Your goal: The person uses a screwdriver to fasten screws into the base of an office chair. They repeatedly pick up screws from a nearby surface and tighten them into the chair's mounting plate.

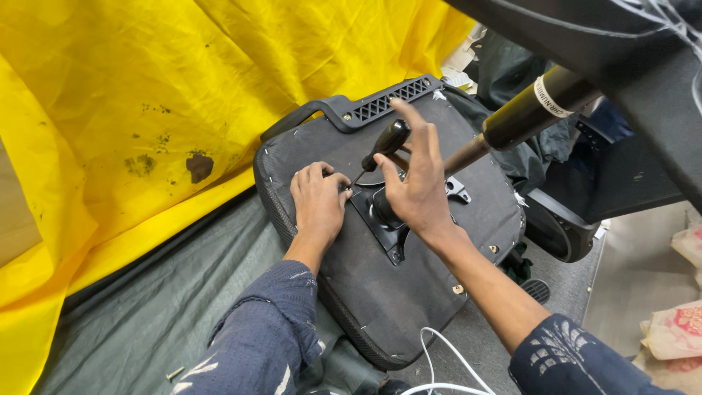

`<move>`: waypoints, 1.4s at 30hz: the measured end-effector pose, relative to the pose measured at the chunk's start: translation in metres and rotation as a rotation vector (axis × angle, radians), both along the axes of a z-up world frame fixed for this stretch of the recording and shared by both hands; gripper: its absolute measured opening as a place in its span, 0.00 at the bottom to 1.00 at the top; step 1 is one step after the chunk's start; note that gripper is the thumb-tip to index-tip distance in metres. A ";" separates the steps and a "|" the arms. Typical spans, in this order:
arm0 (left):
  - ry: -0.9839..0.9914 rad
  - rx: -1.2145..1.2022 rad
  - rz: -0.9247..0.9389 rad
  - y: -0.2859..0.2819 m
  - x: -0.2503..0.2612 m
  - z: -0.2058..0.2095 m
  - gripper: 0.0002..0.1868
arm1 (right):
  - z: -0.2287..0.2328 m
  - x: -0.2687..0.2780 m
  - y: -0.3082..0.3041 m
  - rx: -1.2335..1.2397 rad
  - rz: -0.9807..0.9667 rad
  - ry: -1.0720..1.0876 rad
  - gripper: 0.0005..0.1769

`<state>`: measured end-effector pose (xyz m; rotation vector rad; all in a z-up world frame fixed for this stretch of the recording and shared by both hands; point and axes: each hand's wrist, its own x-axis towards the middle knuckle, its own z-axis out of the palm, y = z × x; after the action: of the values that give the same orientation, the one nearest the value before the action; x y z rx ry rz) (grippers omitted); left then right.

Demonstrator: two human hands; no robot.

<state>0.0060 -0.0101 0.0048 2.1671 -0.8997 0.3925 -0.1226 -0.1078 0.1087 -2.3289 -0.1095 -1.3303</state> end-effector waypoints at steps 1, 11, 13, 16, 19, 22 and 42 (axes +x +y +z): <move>0.004 0.003 -0.006 0.000 0.001 0.002 0.11 | 0.002 0.000 0.002 0.037 0.018 0.002 0.38; -0.083 0.107 -0.062 -0.007 0.010 0.001 0.09 | 0.001 0.019 0.019 0.146 -0.195 -0.135 0.21; -0.089 0.086 -0.070 -0.007 0.012 -0.003 0.09 | -0.001 0.023 0.025 0.188 -0.155 -0.161 0.21; -0.077 0.074 -0.071 -0.008 0.013 -0.006 0.09 | -0.001 0.026 0.029 0.218 -0.132 -0.185 0.21; -0.081 0.059 -0.074 -0.010 0.015 -0.009 0.09 | -0.001 0.028 0.031 0.257 -0.145 -0.188 0.20; -0.091 0.042 -0.071 -0.009 0.015 -0.010 0.09 | -0.001 0.032 0.031 0.279 -0.152 -0.193 0.20; -0.012 0.035 -0.061 -0.011 0.012 -0.004 0.07 | 0.000 0.029 0.013 0.308 -0.069 -0.184 0.18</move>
<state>0.0180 -0.0213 0.0005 2.1657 -0.9840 0.3627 -0.0936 -0.0947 0.1087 -1.9686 0.1127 -1.4790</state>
